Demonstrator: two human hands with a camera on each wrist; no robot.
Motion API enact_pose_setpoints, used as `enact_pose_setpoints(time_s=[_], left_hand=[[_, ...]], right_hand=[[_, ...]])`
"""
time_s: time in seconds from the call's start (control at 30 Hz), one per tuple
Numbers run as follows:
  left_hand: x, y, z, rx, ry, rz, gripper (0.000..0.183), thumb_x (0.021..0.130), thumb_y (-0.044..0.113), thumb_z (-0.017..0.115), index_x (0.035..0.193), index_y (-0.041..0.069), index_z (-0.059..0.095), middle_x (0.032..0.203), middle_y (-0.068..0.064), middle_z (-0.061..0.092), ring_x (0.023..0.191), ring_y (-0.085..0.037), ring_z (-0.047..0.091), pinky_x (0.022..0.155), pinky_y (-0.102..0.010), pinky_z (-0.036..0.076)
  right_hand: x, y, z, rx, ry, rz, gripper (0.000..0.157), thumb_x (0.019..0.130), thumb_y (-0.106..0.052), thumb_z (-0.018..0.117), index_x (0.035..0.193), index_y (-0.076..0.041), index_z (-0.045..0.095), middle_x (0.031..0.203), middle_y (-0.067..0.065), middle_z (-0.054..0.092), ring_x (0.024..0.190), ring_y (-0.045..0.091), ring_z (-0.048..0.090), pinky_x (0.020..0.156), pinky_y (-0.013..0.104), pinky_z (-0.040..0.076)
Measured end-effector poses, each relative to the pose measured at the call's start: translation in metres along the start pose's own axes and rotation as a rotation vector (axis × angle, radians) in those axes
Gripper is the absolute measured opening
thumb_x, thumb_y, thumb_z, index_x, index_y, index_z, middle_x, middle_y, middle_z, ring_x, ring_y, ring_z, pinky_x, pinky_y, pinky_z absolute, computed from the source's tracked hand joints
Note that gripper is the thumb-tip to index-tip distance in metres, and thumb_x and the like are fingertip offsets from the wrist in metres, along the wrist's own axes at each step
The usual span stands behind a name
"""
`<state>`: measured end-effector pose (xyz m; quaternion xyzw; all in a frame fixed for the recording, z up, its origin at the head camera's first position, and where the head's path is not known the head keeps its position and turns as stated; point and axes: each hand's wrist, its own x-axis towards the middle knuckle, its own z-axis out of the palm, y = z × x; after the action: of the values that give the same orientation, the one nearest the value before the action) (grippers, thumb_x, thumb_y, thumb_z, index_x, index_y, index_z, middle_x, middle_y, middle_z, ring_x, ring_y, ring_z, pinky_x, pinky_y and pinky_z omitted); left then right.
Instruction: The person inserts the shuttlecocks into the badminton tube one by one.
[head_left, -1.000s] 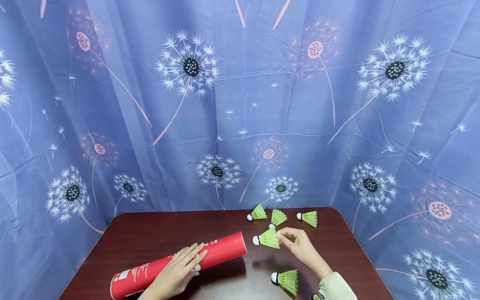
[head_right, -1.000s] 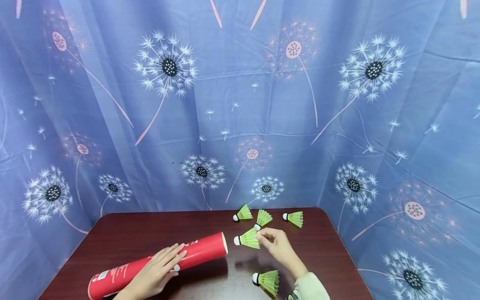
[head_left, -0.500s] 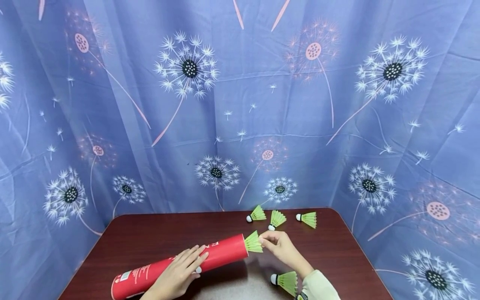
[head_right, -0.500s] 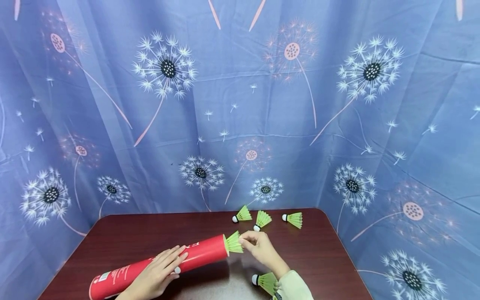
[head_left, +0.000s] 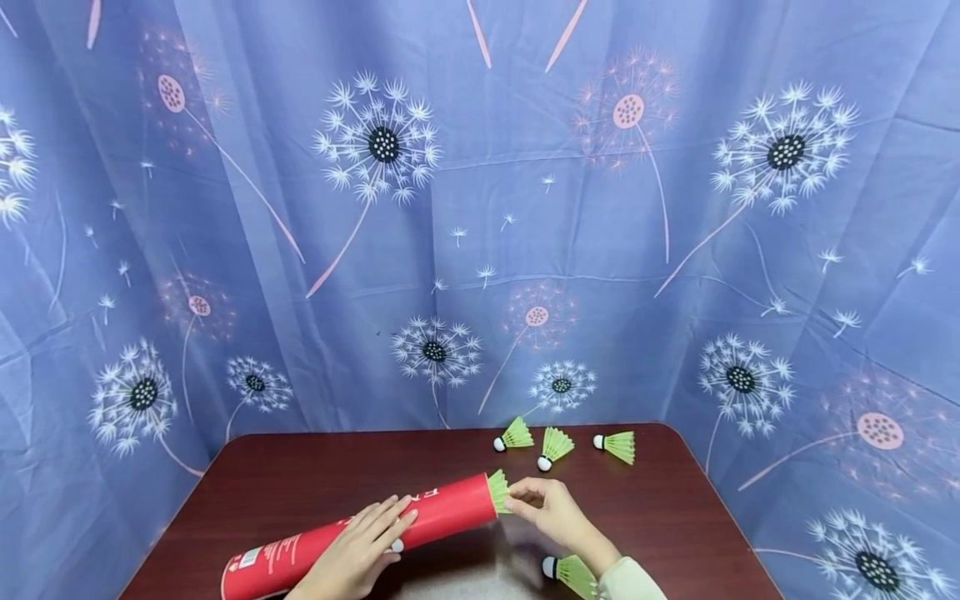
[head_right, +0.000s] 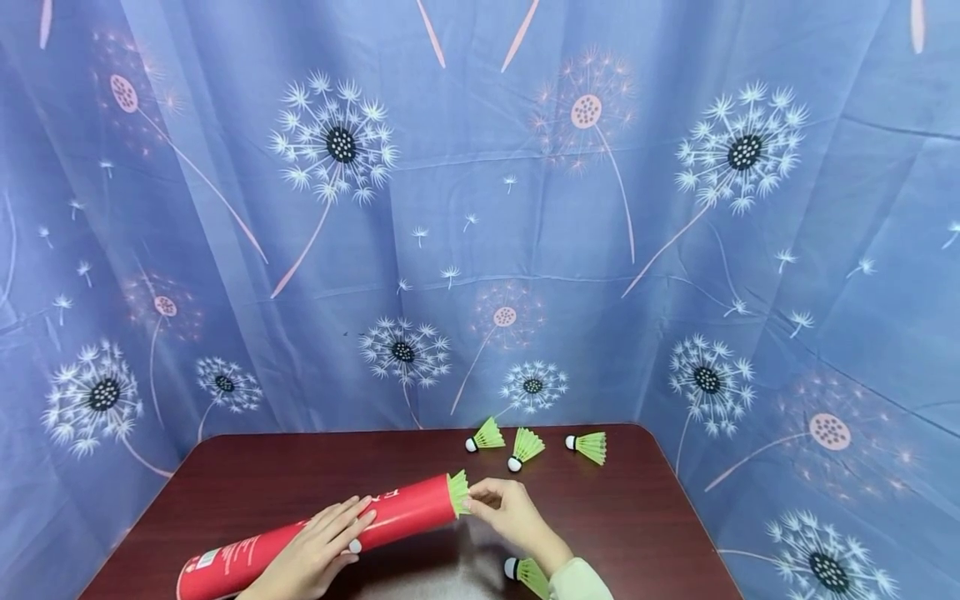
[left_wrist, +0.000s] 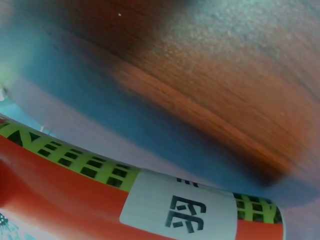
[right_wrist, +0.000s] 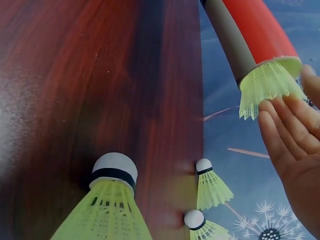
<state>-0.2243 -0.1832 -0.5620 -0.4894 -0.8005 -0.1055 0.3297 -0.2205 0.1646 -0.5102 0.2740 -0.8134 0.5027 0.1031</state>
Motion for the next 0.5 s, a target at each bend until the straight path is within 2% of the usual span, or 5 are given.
enact_pose_setpoints(time_s=[0.13, 0.37, 0.5], left_hand=[[-0.001, 0.0, 0.0, -0.018, -0.016, 0.0, 0.05, 0.099, 0.032, 0.05, 0.141, 0.005, 0.048, 0.142, -0.017, 0.048, 0.127, -0.031, 0.048, 0.115, -0.03, 0.019], [-0.002, 0.0, 0.0, -0.011, -0.016, -0.006, 0.05, 0.102, 0.037, 0.04, 0.141, 0.006, 0.049, 0.141, -0.016, 0.049, 0.121, -0.035, 0.053, 0.114, -0.031, 0.02], [-0.004, 0.0, 0.001, -0.01, -0.025, -0.004, 0.051, 0.103, 0.038, 0.038, 0.141, 0.006, 0.049, 0.141, -0.015, 0.049, 0.122, -0.034, 0.052, 0.113, -0.031, 0.02]], right_hand=[[-0.004, 0.009, 0.004, -0.039, 0.047, 0.027, 0.007, 0.082, -0.001, 0.073, 0.087, 0.0, 0.069, 0.078, 0.009, 0.071, 0.067, 0.004, 0.06, 0.057, 0.025, 0.053], [-0.006, 0.015, 0.008, -0.036, 0.147, 0.025, 0.004, 0.08, -0.001, 0.074, 0.083, -0.001, 0.07, 0.075, 0.008, 0.071, 0.061, 0.004, 0.061, 0.054, 0.024, 0.052], [-0.006, 0.014, 0.011, -0.094, 0.206, -0.028, 0.006, 0.078, 0.003, 0.074, 0.082, -0.001, 0.072, 0.076, 0.004, 0.071, 0.064, 0.001, 0.06, 0.054, 0.023, 0.052]])
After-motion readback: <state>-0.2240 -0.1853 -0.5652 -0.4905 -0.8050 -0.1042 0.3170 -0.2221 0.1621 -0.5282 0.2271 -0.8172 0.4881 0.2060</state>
